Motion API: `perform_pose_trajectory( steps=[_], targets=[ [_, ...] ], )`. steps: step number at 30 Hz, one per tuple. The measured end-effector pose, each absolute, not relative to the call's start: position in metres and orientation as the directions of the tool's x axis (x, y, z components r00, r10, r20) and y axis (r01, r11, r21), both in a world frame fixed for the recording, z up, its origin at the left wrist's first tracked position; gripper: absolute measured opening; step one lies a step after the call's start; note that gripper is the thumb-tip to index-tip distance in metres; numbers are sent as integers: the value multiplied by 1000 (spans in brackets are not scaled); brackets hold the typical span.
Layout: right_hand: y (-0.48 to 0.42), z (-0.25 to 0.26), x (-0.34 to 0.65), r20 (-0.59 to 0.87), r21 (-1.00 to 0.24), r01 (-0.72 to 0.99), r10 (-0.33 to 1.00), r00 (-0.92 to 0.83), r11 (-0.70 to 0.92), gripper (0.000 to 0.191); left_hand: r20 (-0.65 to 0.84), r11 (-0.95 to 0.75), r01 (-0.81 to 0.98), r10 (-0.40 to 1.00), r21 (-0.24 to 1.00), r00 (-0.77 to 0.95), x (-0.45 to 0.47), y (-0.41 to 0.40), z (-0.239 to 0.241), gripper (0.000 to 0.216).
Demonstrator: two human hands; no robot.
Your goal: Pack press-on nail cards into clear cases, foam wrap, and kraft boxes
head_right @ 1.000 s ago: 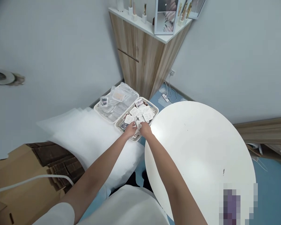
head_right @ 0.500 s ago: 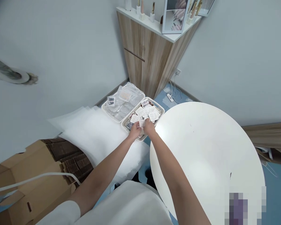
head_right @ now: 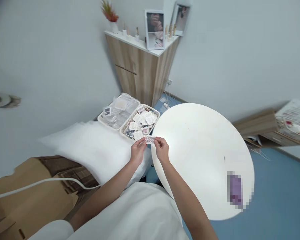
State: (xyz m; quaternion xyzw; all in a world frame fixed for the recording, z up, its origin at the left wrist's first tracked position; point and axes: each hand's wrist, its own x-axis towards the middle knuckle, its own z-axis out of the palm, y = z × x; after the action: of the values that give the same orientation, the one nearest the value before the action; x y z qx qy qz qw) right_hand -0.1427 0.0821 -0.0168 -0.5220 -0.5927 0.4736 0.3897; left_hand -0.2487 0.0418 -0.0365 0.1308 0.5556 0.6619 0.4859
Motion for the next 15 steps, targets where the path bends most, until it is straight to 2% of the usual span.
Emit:
perform_pose_trajectory(
  steps=[4,9,12,15],
  targets=[
    [60,-8,-102,-48,-986,161,997,-55,-39,31,-353,176,-440,863,881,-362,-227,31,-29,48],
    [38,-2,-51,-155,-987,31,988,-3,-155,43,-300,230,-328,936,916,-181,-202,26,-24,49],
    [29,-2,-26,-206,-976,-80,978,25,-203,37,-276,236,-269,953,934,-122,-183,24,-22,47],
    [25,-2,-2,-243,-965,-119,967,73,-234,30,-267,253,-199,963,947,-45,-163,20,-19,46]
  ],
)
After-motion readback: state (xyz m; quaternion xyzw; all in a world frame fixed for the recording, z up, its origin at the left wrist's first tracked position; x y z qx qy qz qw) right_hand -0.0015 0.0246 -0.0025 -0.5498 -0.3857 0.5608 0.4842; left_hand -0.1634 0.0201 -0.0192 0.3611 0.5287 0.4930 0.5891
